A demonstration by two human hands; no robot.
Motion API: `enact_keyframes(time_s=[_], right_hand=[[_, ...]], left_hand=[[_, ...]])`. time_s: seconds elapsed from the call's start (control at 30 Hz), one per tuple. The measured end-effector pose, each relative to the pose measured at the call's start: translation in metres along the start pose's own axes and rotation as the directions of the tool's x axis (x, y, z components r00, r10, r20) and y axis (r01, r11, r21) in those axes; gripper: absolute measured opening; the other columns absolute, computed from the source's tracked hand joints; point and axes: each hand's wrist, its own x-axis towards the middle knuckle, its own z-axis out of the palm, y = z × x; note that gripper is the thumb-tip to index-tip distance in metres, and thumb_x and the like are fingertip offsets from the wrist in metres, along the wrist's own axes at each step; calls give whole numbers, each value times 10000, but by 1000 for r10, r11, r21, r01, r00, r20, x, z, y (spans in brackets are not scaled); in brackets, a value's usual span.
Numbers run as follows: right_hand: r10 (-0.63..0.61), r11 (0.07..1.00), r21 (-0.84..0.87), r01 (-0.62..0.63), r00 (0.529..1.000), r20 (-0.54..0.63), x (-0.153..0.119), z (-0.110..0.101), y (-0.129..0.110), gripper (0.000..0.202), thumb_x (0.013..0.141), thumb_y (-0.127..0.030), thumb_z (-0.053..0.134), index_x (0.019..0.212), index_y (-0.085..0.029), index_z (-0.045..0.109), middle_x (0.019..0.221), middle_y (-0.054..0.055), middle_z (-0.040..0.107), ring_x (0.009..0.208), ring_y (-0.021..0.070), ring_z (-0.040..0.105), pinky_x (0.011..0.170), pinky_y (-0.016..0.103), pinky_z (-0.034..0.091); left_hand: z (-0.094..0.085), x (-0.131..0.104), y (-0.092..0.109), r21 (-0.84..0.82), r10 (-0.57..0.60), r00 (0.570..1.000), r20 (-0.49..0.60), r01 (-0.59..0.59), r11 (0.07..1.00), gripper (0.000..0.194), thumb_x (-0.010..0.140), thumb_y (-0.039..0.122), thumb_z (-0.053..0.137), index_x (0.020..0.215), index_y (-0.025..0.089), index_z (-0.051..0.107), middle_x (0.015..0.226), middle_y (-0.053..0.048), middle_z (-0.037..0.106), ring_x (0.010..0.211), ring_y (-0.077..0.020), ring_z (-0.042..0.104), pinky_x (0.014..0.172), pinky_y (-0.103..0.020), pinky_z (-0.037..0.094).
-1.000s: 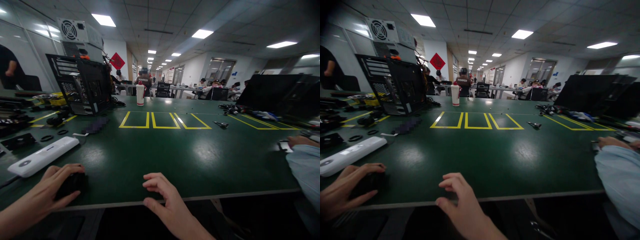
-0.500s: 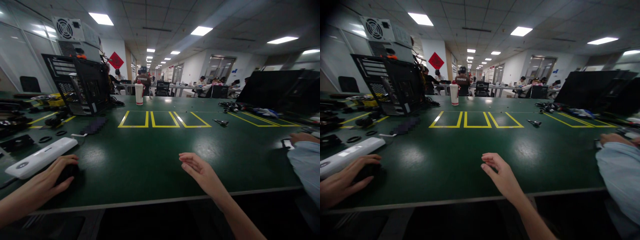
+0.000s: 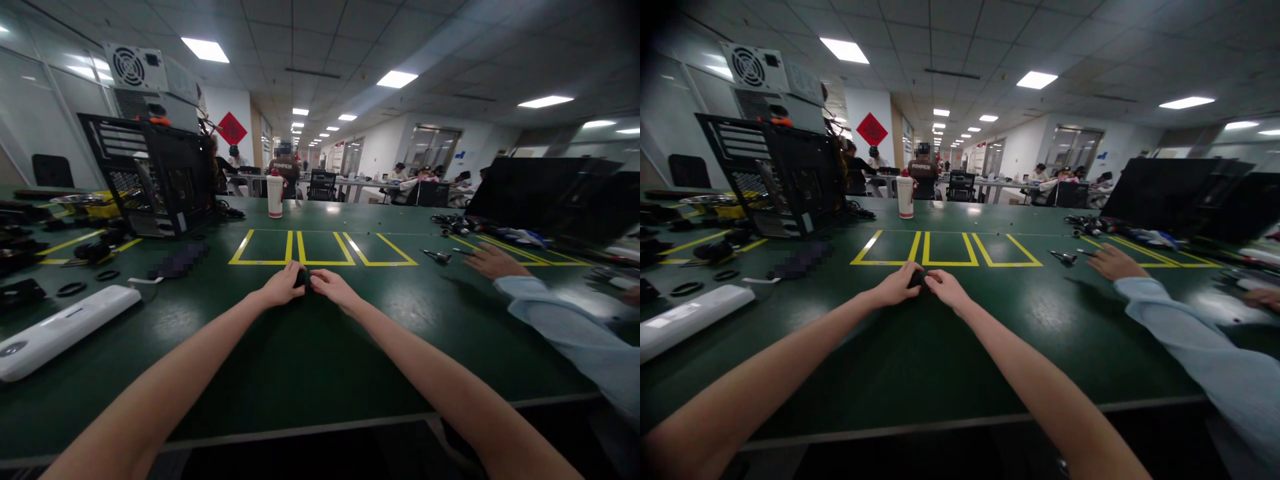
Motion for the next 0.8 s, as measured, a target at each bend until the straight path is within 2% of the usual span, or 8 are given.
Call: enact_keyframes(time_s=[0.07,0.2,0.33,0.4,0.5,0.6,0.7,0.8], right_hand=[[2,994,110,-4,1000,25,11,4,5,319,752,-264,539,1053,-156,550,1055,94,590,925,171,577,821,348,471],[40,985,169,-47,998,45,17,6,8,304,704,-198,599,1001,-139,575,982,82,620,885,158,584,836,339,462],[105,968,224,-110,994,36,17,6,6,320,688,-163,614,1002,-125,568,988,92,614,887,156,582,843,324,459],[109,967,226,-114,993,35,17,5,6,353,683,-172,619,1029,-130,563,1029,97,599,916,167,574,855,330,454],[67,980,183,-73,997,35,17,4,8,372,675,-184,622,1040,-138,568,1049,95,592,955,184,560,875,351,439],[-44,986,160,40,999,19,15,5,11,381,665,-163,618,1042,-159,571,1066,77,590,973,184,553,901,368,413],[-135,971,203,127,990,26,9,7,9,402,656,-136,610,1053,-170,562,1073,64,591,972,172,556,909,364,403],[-178,955,248,160,983,52,0,10,5,419,647,-117,605,1059,-176,553,1080,59,588,991,167,549,914,355,398]], left_hand=[[8,6,1,-57,-26,1000,-16,25,998,451,720,272,514,1133,173,361,1127,-102,429,980,-245,524,832,-379,430],[8,3,-4,-203,-137,990,-10,133,970,678,686,343,586,1243,115,274,1211,-160,398,1078,-281,463,914,-411,379],[3,-2,-14,-403,-122,986,118,160,901,729,674,409,616,1259,110,300,1262,-160,404,1151,-279,413,980,-403,319],[2,-2,-18,-459,-101,987,126,148,876,707,689,374,615,1273,139,294,1286,-141,395,1162,-271,408,983,-410,317],[5,-3,-20,-450,-49,997,64,73,890,664,698,314,616,1266,151,314,1281,-127,409,1174,-261,398,992,-420,302],[9,-5,-18,-366,25,999,-28,-34,930,611,726,275,591,1261,151,325,1269,-123,415,1180,-251,385,998,-428,292],[10,-11,-13,-250,99,988,-123,-127,960,613,740,257,580,1279,175,299,1255,-113,414,1176,-250,373,997,-439,290],[10,-17,-6,-196,135,975,-174,-169,966,654,737,233,584,1301,194,256,1235,-103,409,1168,-241,371,994,-424,302]])
